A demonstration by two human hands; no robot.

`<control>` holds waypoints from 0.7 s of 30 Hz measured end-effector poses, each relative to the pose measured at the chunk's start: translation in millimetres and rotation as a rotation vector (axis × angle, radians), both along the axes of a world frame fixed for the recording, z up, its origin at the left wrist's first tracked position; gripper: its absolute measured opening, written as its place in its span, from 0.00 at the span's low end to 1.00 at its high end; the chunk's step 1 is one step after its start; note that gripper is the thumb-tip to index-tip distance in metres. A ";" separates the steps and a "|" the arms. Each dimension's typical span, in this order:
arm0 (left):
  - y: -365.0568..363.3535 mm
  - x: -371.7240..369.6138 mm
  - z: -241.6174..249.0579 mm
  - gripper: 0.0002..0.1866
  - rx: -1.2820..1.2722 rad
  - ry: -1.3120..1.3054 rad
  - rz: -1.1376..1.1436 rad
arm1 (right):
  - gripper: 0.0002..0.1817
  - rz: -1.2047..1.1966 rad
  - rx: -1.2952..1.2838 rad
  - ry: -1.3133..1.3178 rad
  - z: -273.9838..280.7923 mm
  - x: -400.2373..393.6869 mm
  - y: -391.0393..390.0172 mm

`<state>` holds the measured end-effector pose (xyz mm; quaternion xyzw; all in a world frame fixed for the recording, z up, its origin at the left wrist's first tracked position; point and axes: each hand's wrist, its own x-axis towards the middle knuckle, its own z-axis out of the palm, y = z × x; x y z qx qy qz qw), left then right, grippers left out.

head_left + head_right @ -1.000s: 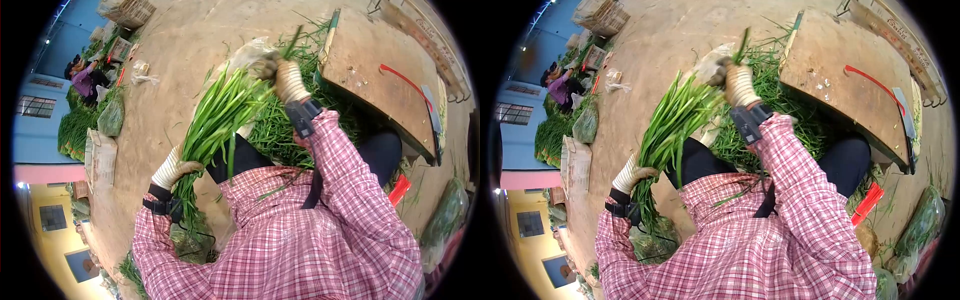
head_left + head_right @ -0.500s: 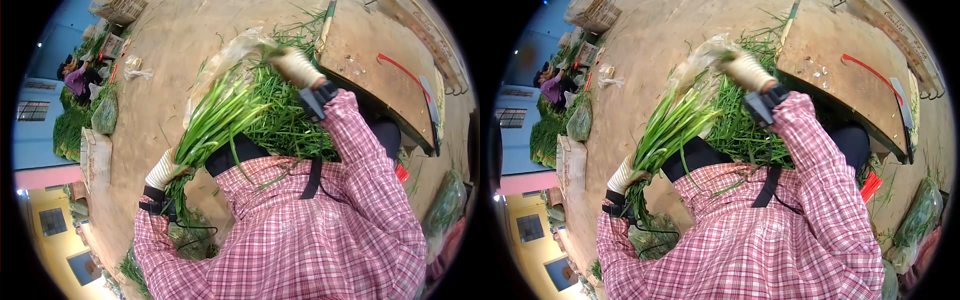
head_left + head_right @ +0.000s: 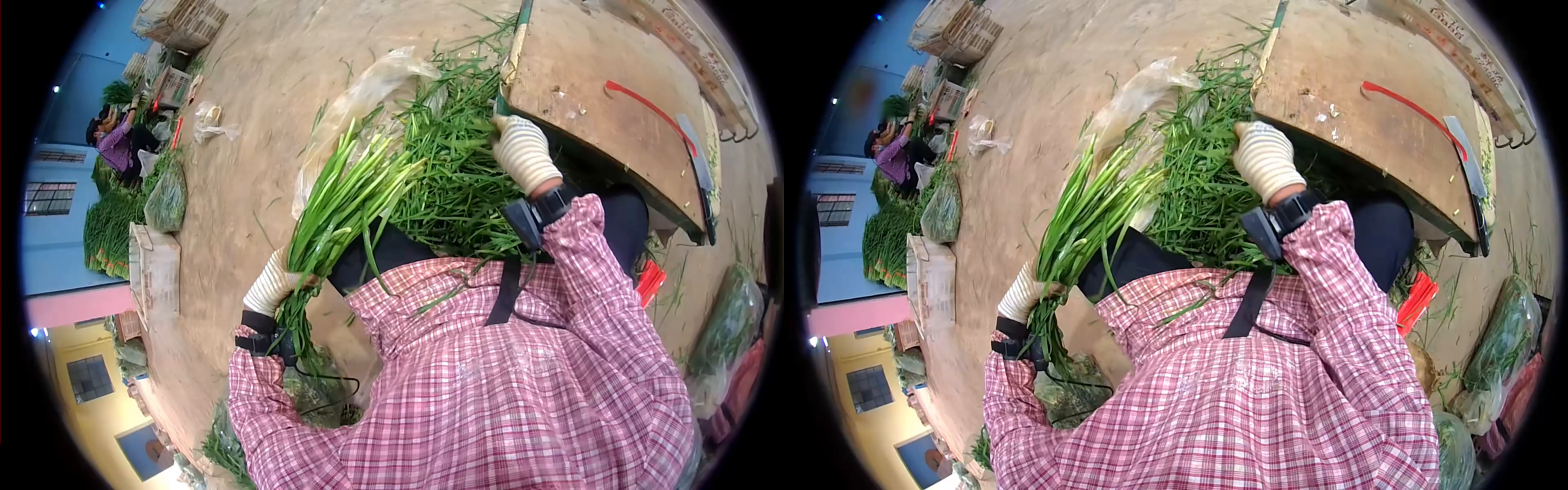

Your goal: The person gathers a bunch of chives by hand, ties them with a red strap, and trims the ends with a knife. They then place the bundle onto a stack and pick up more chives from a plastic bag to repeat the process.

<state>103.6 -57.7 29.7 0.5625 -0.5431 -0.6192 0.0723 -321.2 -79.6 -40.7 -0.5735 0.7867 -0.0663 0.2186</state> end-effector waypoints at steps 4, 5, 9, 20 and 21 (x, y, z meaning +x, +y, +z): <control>-11.0 -11.0 -0.9 0.27 -0.054 -0.151 -0.116 | 0.33 0.148 -0.411 0.036 0.5 25.8 24.3; -10.3 -21.5 3.4 0.28 -0.079 -0.039 -0.105 | 0.31 0.177 -0.414 -0.312 -2.7 33.5 17.9; -15.0 -41.9 1.7 0.28 -0.121 0.097 -0.166 | 0.16 0.072 -0.477 -0.291 -24.2 21.7 -0.4; -22.2 -69.2 -8.5 0.36 -0.103 0.196 -0.246 | 0.06 0.549 -0.833 -0.721 24.5 83.3 50.3; -21.1 -66.6 -5.1 0.36 -0.102 0.198 -0.246 | 0.04 0.491 -0.858 -0.769 33.0 65.6 55.8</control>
